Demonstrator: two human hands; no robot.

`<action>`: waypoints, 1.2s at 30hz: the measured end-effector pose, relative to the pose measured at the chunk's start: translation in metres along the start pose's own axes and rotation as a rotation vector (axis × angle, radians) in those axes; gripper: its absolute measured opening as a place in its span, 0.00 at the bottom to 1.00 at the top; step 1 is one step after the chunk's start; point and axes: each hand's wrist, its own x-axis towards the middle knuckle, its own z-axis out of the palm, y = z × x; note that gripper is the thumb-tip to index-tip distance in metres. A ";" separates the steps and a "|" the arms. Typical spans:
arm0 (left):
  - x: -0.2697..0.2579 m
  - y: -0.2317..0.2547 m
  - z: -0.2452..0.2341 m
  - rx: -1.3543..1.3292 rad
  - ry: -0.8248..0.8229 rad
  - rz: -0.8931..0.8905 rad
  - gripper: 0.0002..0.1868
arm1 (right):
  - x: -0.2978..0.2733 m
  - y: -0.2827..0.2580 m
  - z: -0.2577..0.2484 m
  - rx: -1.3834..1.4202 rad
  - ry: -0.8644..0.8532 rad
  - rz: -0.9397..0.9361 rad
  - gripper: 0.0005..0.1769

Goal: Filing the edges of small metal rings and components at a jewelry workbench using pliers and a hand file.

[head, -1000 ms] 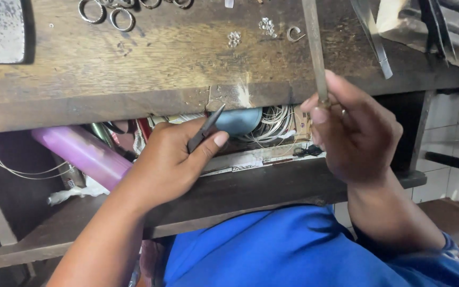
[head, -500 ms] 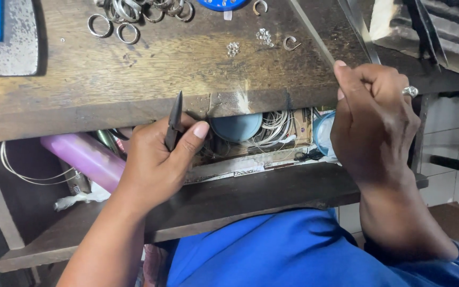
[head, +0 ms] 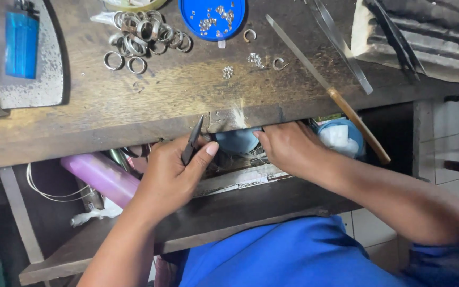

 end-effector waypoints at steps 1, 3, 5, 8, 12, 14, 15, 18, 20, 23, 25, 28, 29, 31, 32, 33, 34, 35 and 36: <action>0.000 0.001 0.000 0.002 0.000 0.006 0.12 | 0.001 0.001 -0.002 -0.002 0.006 0.000 0.16; 0.000 0.001 -0.001 -0.001 0.000 -0.005 0.12 | 0.003 0.002 -0.005 0.044 -0.004 0.048 0.16; 0.001 0.001 -0.002 0.003 0.004 -0.005 0.12 | 0.004 0.003 -0.005 0.083 -0.018 0.083 0.15; 0.000 -0.002 -0.001 0.002 0.007 -0.012 0.11 | 0.001 0.006 -0.006 0.159 -0.047 0.160 0.15; 0.000 -0.005 -0.001 -0.005 0.012 -0.014 0.12 | -0.002 0.010 -0.010 0.270 -0.077 0.279 0.15; 0.001 -0.004 -0.001 -0.004 0.010 -0.005 0.12 | -0.003 0.011 -0.014 0.306 -0.083 0.316 0.15; 0.000 -0.003 -0.001 -0.007 0.009 0.000 0.12 | -0.003 0.011 -0.016 0.340 -0.094 0.353 0.15; -0.001 -0.004 -0.001 -0.010 0.022 0.001 0.11 | -0.004 0.011 -0.021 0.409 -0.120 0.426 0.15; 0.000 -0.002 -0.002 -0.015 0.019 0.013 0.11 | -0.004 0.009 -0.023 0.443 -0.134 0.464 0.15; 0.001 0.001 -0.003 -0.024 0.010 0.030 0.11 | -0.009 -0.005 -0.038 0.548 -0.163 0.498 0.10; 0.000 0.001 -0.002 -0.030 0.003 0.027 0.11 | -0.016 -0.014 -0.047 0.619 -0.184 0.495 0.07; -0.001 -0.001 -0.002 -0.043 0.007 0.047 0.11 | -0.029 -0.020 -0.054 0.773 -0.122 0.514 0.05; -0.002 -0.003 -0.001 -0.046 0.014 0.048 0.11 | -0.033 -0.022 -0.057 0.810 -0.108 0.503 0.06; -0.002 -0.004 -0.001 -0.048 0.021 0.053 0.11 | -0.040 -0.026 -0.066 0.846 -0.089 0.491 0.07; -0.003 -0.003 -0.001 -0.048 0.022 0.049 0.11 | -0.042 -0.028 -0.072 0.850 -0.052 0.487 0.08; -0.003 -0.003 -0.001 -0.049 0.023 0.046 0.12 | -0.044 -0.031 -0.079 0.853 -0.015 0.483 0.08; -0.005 -0.002 -0.002 -0.048 0.024 0.052 0.12 | -0.042 -0.035 -0.089 0.852 -0.010 0.480 0.08; -0.006 -0.001 -0.002 0.029 -0.002 -0.015 0.12 | -0.040 -0.039 -0.099 0.756 0.009 0.499 0.04; -0.008 0.001 -0.003 0.106 -0.029 -0.082 0.13 | -0.038 -0.044 -0.109 0.660 0.028 0.518 0.03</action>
